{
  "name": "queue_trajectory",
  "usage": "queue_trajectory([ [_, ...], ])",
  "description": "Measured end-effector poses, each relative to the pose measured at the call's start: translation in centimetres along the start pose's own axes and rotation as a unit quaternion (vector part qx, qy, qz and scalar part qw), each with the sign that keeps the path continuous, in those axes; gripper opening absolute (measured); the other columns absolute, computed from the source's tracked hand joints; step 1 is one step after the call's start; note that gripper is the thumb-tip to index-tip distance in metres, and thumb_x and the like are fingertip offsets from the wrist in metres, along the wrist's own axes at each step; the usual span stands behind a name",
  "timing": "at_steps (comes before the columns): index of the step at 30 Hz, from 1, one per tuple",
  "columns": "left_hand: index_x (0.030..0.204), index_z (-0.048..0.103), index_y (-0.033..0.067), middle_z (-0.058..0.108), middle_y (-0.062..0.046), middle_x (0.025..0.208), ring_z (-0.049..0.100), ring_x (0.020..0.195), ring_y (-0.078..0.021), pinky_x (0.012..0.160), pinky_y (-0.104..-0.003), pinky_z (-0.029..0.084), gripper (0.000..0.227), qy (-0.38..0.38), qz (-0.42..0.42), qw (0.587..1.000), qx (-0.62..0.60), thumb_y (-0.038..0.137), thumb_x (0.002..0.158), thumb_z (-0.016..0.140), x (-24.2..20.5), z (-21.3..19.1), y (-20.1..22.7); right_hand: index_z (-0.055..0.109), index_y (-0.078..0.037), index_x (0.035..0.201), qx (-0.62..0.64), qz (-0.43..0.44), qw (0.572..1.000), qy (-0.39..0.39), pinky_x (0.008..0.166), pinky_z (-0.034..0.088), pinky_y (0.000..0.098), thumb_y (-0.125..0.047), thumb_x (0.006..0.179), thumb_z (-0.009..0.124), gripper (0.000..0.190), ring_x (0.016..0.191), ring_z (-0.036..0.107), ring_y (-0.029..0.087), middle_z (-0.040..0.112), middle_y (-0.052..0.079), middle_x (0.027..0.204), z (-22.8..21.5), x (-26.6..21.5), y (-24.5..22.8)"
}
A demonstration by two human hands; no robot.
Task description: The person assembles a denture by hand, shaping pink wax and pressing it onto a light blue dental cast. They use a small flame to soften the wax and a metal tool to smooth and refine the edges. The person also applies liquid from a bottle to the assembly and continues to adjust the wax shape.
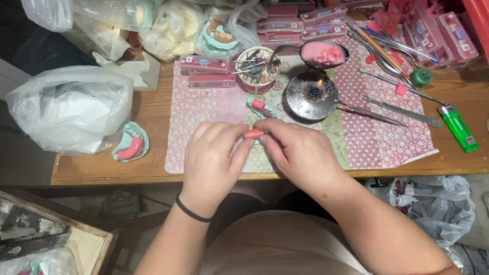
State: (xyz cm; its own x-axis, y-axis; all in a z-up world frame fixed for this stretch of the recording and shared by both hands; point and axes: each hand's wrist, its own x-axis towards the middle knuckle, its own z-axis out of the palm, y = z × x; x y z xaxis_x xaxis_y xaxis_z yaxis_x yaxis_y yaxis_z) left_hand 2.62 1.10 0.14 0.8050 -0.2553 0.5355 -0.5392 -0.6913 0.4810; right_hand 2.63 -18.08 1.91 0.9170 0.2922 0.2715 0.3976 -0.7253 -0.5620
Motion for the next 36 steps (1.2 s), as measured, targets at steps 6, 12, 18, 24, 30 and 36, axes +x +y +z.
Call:
queue_trajectory([
  [6,0.104,0.078,0.0134,0.071,-0.004,0.087,0.068,0.090,-0.0278,0.080,-0.039,0.054,0.017,0.015,0.003,1.000,0.014,0.019,0.088,0.078,0.1,0.1,0.1,0.070,-0.024,0.115,-0.023,-0.002,1.000,0.015,0.073,0.059,0.0451,-0.027,0.102,0.062,0.016,0.085,0.076,0.032,0.076,0.006,0.082,0.3,-0.3,0.1],
  [12,0.098,0.076,0.0125,0.067,-0.005,0.081,0.067,0.083,-0.0291,0.075,-0.040,0.054,0.013,0.042,0.033,0.997,0.061,0.015,0.085,0.074,0.3,0.9,0.0,0.069,-0.024,0.115,-0.018,-0.010,1.000,0.001,0.076,0.060,0.0429,-0.029,0.103,0.060,0.016,0.087,0.077,0.030,0.078,0.005,0.087,-0.1,-0.3,0.0],
  [18,0.096,0.071,0.0180,0.060,0.000,0.082,0.063,0.081,-0.0257,0.075,-0.040,0.052,0.012,0.064,0.111,0.980,0.149,0.027,0.090,0.068,0.2,0.6,0.7,0.068,-0.019,0.119,0.056,-0.052,0.996,0.051,0.081,0.061,0.0457,-0.023,0.104,0.059,0.018,0.098,0.076,0.033,0.079,0.011,0.099,-0.1,-1.2,0.7],
  [24,0.087,0.063,0.0092,0.062,-0.008,0.081,0.056,0.075,-0.0335,0.072,-0.044,0.047,0.007,0.022,0.145,0.988,0.055,0.014,0.092,0.062,1.9,1.8,5.7,0.063,-0.019,0.118,0.020,-0.058,0.998,0.035,0.067,0.054,0.0401,-0.028,0.106,0.053,0.018,0.086,0.074,0.027,0.076,0.000,0.102,-3.5,-4.2,2.9],
  [30,0.080,0.058,0.0073,0.055,-0.009,0.073,0.054,0.068,-0.0317,0.063,-0.042,0.047,0.011,-0.026,0.178,0.982,0.051,0.008,0.088,0.067,2.9,7.0,8.2,0.068,-0.011,0.130,-0.087,-0.013,0.993,0.084,0.100,0.051,0.0463,-0.019,0.097,0.068,0.034,0.111,0.069,0.034,0.074,0.013,0.123,-9.8,-5.9,10.2],
  [36,0.106,0.071,0.0087,0.053,-0.006,0.078,0.058,0.067,-0.0311,0.046,-0.044,0.045,0.015,-0.032,0.169,0.973,0.151,0.022,0.099,0.071,2.5,9.1,9.2,0.067,-0.012,0.102,-0.241,0.138,0.957,-0.086,0.082,0.052,0.0528,-0.010,0.087,0.054,0.019,0.098,0.066,0.041,0.070,0.016,0.100,-15.1,-4.3,15.9],
])
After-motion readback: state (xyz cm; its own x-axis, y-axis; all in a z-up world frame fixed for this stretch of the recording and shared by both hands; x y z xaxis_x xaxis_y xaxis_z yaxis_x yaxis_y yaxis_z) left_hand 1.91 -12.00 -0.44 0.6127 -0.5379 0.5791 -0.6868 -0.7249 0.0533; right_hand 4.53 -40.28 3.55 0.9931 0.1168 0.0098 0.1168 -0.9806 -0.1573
